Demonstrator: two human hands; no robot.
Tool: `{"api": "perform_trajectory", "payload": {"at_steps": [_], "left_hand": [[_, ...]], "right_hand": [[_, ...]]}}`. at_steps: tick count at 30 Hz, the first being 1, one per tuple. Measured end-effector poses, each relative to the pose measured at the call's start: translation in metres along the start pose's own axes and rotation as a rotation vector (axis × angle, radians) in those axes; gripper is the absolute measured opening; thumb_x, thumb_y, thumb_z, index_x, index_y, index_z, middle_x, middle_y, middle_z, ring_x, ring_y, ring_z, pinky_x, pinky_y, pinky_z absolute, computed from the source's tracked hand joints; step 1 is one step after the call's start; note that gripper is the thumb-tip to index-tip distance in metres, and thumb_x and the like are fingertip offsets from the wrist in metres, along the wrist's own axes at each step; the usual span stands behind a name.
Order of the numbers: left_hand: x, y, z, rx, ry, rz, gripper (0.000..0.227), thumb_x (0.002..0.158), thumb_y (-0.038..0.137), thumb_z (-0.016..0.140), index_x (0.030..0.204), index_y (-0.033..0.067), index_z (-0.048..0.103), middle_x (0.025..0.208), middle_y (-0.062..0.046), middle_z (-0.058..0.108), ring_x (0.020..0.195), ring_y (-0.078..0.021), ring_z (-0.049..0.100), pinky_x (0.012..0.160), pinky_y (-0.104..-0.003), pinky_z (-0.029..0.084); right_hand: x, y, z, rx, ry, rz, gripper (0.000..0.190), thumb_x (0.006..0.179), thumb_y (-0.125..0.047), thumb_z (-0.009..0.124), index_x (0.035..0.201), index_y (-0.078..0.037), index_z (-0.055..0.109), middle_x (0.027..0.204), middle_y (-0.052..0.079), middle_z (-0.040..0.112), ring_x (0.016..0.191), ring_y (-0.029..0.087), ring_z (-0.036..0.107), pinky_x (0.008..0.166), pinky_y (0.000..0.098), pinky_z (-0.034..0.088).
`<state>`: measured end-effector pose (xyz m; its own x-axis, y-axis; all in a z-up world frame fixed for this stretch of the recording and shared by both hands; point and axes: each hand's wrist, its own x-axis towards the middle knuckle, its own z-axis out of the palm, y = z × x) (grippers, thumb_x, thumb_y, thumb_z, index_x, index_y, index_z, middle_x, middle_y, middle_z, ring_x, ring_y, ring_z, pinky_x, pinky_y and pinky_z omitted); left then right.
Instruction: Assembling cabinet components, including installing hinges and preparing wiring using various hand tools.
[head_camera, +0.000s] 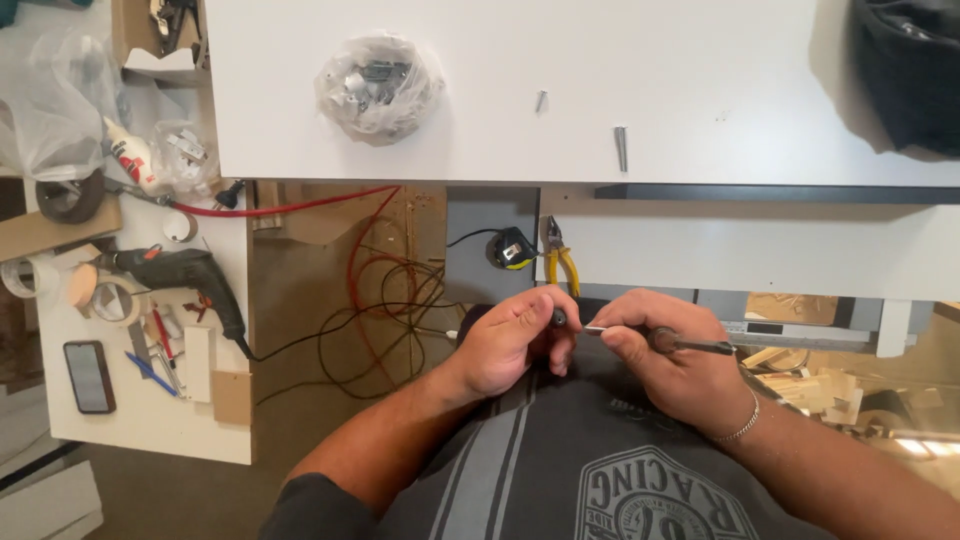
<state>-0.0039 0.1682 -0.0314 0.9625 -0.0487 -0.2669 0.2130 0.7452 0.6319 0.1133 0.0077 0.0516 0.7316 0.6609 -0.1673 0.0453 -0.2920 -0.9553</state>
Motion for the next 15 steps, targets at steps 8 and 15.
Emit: {"api": "perform_trajectory", "payload": {"at_steps": [8, 15], "left_hand": [[-0.004, 0.054, 0.043, 0.131, -0.033, 0.036, 0.047, 0.104, 0.054, 0.054, 0.105, 0.0077, 0.063, 0.078, -0.007, 0.056, 0.068, -0.0139, 0.057, 0.069, -0.025, 0.048], [-0.022, 0.121, 0.073, 0.248, -0.404, 0.161, 0.039, 0.112, 0.045, 0.056, 0.126, 0.0099, 0.062, 0.117, -0.004, 0.067, 0.108, -0.0162, 0.066, 0.103, -0.028, 0.055]], "right_hand": [[0.009, 0.036, -0.027, -0.082, 0.063, 0.153, 0.020, 0.098, -0.019, 0.062, 0.087, -0.008, 0.075, 0.082, 0.002, 0.076, 0.070, 0.011, 0.064, 0.067, 0.0254, 0.052], [0.011, 0.050, -0.047, -0.181, 0.180, 0.483, 0.030, 0.103, -0.017, 0.062, 0.087, 0.000, 0.080, 0.068, 0.013, 0.069, 0.067, 0.022, 0.062, 0.065, 0.0344, 0.050]]}}
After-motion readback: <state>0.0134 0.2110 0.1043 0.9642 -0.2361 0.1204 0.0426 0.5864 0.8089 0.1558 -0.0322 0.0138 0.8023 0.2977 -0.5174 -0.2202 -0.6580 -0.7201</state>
